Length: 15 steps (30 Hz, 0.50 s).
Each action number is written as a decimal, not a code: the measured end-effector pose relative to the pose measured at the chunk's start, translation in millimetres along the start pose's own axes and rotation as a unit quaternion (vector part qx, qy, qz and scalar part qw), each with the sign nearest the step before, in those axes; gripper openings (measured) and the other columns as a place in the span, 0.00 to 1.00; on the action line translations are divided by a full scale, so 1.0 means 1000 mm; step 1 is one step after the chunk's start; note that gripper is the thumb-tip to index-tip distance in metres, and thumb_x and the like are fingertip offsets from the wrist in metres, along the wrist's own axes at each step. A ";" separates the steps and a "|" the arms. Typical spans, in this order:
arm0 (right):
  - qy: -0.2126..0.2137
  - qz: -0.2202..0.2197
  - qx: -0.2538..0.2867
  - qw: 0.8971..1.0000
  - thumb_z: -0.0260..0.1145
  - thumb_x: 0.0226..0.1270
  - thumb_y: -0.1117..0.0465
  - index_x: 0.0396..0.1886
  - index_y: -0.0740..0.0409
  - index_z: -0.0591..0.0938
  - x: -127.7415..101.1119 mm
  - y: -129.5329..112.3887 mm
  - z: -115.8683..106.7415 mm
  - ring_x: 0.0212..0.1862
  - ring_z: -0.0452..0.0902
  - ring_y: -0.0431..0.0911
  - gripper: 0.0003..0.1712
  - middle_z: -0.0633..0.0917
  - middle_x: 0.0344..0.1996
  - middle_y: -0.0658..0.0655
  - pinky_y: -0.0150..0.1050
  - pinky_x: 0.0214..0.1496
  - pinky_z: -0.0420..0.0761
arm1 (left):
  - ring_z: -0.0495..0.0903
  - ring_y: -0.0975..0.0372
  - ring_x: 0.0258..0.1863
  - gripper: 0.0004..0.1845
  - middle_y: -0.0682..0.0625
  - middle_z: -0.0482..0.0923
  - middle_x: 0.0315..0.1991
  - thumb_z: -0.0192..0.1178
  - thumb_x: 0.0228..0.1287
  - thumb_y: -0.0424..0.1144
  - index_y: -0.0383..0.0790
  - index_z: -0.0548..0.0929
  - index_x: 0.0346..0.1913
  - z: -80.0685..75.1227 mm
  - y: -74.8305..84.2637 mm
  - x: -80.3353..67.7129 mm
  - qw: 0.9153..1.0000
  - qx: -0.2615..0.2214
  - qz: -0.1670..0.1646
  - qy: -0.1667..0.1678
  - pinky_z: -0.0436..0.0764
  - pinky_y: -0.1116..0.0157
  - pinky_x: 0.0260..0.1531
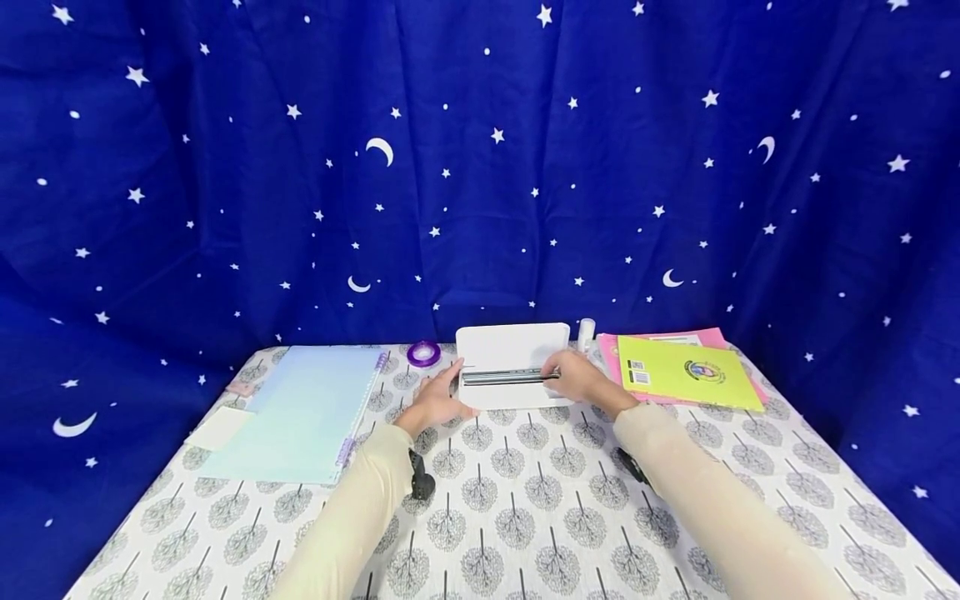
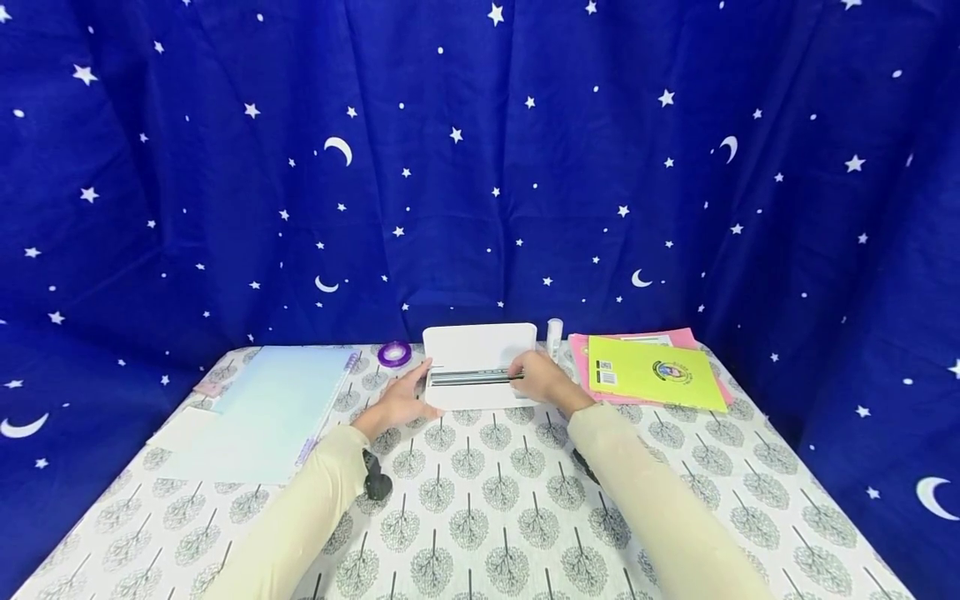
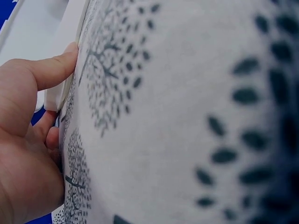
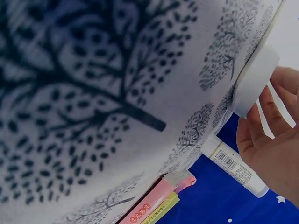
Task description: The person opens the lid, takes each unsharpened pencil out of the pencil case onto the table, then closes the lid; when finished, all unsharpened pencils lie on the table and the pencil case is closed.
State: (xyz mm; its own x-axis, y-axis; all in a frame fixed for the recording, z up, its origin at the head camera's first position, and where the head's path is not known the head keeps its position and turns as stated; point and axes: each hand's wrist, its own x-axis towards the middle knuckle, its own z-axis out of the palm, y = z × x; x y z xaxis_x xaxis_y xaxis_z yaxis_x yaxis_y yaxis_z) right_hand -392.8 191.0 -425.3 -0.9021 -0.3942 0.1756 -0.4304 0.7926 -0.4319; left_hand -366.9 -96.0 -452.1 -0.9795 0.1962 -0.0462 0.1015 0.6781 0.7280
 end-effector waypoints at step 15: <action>-0.006 -0.014 0.028 0.999 0.67 0.61 0.69 0.42 0.67 0.86 -0.002 0.001 0.002 0.46 0.82 0.56 0.10 0.87 0.40 0.61 0.52 0.53 0.81 | 0.44 0.42 0.76 0.60 0.50 0.56 0.77 0.79 0.42 0.41 0.66 0.54 0.78 0.000 0.001 0.003 0.999 -0.040 -0.014 0.001 0.47 0.31 0.68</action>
State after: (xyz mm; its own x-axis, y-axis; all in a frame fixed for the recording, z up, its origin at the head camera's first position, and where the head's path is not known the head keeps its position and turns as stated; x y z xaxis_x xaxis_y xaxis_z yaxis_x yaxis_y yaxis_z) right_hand -391.9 191.7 -427.7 -0.8890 -0.4222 0.1771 -0.4528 0.7536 -0.4765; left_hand -370.2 -94.8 -451.3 -0.9821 0.1764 -0.0652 0.0606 0.6249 0.7783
